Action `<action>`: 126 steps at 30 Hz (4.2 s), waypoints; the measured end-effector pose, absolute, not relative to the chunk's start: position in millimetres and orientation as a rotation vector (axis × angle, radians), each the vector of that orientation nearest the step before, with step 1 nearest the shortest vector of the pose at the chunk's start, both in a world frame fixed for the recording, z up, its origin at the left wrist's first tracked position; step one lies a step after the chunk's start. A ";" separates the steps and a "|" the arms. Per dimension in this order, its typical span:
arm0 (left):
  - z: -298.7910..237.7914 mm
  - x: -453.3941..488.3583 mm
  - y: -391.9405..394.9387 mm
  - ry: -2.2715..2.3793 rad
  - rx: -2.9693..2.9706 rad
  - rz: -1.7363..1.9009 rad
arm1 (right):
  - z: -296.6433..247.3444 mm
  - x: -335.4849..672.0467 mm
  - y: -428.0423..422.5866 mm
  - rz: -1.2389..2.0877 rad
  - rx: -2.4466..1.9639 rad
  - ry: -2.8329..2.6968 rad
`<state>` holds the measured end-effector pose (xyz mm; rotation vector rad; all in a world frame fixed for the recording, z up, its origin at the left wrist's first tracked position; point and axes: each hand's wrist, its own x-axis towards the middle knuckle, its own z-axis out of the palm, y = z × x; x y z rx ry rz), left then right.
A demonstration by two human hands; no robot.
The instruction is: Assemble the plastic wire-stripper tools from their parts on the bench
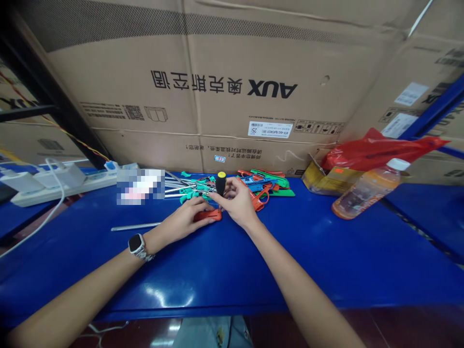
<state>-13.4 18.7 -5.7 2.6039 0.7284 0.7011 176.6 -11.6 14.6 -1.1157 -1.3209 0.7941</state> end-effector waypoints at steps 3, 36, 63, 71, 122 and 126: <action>-6.4 -13.6 19.2 0.726 2.606 0.698 | 17.6 178.1 -12.7 0.875 -1.062 -1.294; -6.1 -14.0 19.4 0.742 2.601 0.679 | 20.7 176.8 -7.6 1.007 -1.089 -1.365; 14.7 12.6 32.1 0.683 2.218 0.856 | 24.2 195.0 -12.5 0.545 -1.028 -1.763; 4.5 19.5 26.8 0.735 2.142 1.008 | 18.1 178.6 -9.7 0.610 -1.090 -1.411; -5.9 19.5 30.4 0.898 2.196 1.055 | 13.0 168.9 -14.3 0.578 -1.091 -1.413; -1.3 19.4 29.4 0.866 2.167 1.075 | 15.9 169.4 -12.4 0.543 -1.086 -1.403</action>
